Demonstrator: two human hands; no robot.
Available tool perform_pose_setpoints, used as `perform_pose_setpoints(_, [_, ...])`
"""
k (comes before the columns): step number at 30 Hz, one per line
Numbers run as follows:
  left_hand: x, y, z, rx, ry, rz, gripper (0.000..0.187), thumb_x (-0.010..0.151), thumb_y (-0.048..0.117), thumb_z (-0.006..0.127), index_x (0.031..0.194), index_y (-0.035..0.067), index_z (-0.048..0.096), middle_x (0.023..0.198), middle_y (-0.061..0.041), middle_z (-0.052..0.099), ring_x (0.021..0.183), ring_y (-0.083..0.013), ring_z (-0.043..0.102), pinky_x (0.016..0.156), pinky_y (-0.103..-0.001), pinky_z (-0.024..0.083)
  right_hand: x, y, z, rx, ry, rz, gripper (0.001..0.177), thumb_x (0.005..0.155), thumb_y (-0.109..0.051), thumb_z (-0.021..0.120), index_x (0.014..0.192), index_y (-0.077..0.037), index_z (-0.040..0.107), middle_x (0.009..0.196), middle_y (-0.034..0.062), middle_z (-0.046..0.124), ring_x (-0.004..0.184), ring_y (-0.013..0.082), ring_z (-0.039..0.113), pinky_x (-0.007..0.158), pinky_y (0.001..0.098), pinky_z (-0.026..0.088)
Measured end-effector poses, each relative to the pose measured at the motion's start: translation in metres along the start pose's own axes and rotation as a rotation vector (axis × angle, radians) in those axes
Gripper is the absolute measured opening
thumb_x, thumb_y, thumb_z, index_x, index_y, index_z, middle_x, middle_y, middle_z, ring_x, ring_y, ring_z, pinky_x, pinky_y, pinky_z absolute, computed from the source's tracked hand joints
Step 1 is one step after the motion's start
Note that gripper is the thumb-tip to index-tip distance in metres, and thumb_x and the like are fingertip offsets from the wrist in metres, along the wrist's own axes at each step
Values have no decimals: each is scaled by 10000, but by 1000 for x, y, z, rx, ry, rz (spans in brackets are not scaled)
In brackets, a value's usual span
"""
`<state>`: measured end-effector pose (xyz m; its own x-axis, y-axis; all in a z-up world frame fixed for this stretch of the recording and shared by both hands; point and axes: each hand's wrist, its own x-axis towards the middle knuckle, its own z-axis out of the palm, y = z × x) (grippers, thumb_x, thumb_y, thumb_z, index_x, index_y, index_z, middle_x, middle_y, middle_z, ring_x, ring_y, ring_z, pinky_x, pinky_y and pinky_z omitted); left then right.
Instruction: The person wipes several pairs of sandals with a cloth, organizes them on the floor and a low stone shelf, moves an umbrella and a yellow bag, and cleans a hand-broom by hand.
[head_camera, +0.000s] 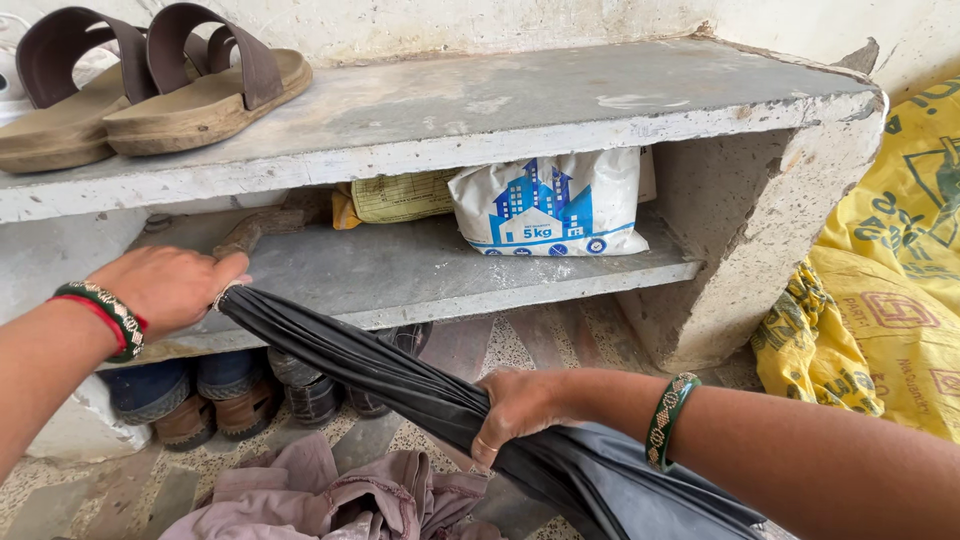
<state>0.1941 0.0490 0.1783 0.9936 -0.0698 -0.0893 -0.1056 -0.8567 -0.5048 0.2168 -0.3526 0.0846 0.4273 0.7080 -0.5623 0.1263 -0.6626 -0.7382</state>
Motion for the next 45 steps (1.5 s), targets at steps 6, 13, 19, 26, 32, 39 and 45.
perform_pose_setpoints(6, [4,4,-7,-28,71,-152,278,1048,402,435,1178,175,532,1052,-80,741,1044,-307,719,927,-441,580,11,-2,-14,-180,241,66,483,729,-188,748,1183,-52,659,897,115,712,791,247,700,778,400,627])
perform_pose_setpoints(13, [18,67,-41,53,287,123,1190,677,578,816,1601,143,206,1401,-153,530,1286,-289,503,1174,-485,294,2,-31,-33,-353,569,53,438,645,-279,773,947,36,748,965,244,757,928,319,748,860,377,592])
perform_pose_setpoints(19, [25,168,-61,-64,577,490,808,746,139,762,1488,44,455,1059,-71,684,977,-252,670,889,-393,515,24,-55,-27,-434,620,11,469,596,-296,786,926,35,750,963,256,748,947,338,755,860,389,611])
perform_pose_setpoints(26, [35,148,-65,-240,431,495,424,596,200,784,926,71,549,827,-139,701,842,-347,699,770,-476,547,12,-79,-10,-560,695,-81,642,634,-356,825,1132,14,659,1090,223,702,1061,356,688,927,413,544])
perform_pose_setpoints(32, [23,104,-56,-229,153,257,500,665,240,737,1097,68,551,924,-169,721,884,-369,716,808,-470,583,-17,-89,8,-878,681,-109,796,777,-114,678,1479,-30,312,1125,212,659,1024,369,693,857,483,570])
perform_pose_setpoints(39, [13,54,-46,-217,60,76,609,693,313,764,1224,105,552,1032,-179,732,988,-385,707,923,-471,569,-12,-85,-6,-1161,805,-144,858,874,-82,615,1589,16,150,1180,227,559,1057,378,610,955,544,457])
perform_pose_setpoints(45, [12,50,-49,-233,52,-15,611,737,323,749,1277,123,545,1070,-172,727,1038,-390,690,940,-480,562,-11,-69,-29,-1256,965,-198,849,790,-132,668,1509,27,245,1195,205,565,1147,366,581,999,545,441])
